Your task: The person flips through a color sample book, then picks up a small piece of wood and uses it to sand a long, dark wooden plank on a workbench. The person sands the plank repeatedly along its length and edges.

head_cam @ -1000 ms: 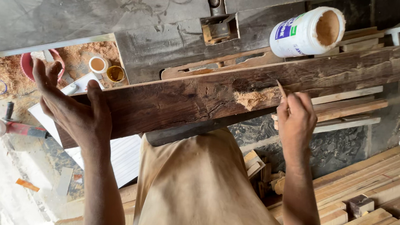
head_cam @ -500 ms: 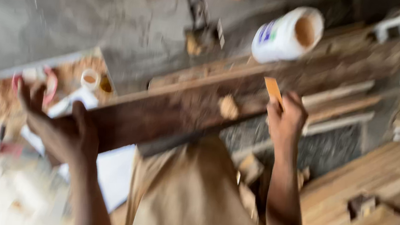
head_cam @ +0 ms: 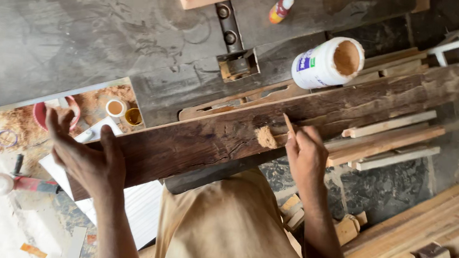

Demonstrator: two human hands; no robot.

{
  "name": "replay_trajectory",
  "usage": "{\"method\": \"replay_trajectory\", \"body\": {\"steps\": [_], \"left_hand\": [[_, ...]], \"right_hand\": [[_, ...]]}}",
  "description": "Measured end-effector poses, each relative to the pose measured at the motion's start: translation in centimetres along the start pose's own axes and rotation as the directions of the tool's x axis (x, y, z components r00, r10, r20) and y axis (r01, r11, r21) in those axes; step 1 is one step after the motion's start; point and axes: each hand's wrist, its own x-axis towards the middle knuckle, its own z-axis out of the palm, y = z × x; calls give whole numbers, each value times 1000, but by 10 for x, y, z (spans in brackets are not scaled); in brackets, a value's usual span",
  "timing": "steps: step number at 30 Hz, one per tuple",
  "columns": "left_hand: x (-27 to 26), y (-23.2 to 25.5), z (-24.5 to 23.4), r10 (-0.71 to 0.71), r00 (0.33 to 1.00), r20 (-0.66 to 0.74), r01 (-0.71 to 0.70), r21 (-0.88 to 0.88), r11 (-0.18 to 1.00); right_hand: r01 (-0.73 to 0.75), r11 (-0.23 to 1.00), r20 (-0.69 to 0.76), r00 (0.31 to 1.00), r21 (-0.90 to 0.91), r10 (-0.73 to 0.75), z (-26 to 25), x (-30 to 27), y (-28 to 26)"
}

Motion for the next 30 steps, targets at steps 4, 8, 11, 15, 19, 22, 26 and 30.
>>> {"method": "replay_trajectory", "body": {"steps": [4,8,11,15,19,22,26,30], "left_hand": [[-1,1,0,-4,1000,-16,4,-11,1000],[-1,6,-4,-25,1000,-11,24,-53,998],[2,10,-5,-49,999,13,50,-44,998],[4,12,-7,-61,997,38,62,-43,997],[4,9,-5,-24,998,59,26,-19,999],[2,8,-7,-54,996,75,57,-34,998],[1,6,-5,-34,999,30,35,-35,999],[2,8,-5,-51,998,24,51,-28,998]], "right_hand": [[70,996,37,997,59,-72,-2,1,-36],[-212,930,90,977,301,193,-6,4,-29],[-296,887,100,955,355,279,-28,-7,-11],[2,979,116,993,205,-27,-51,-22,-3],[380,925,195,908,-17,-370,-53,-15,1],[473,878,259,859,-68,-442,-49,-2,6],[462,886,281,856,-39,-434,-47,13,-1],[438,899,287,863,-12,-416,-43,24,-10]]}}
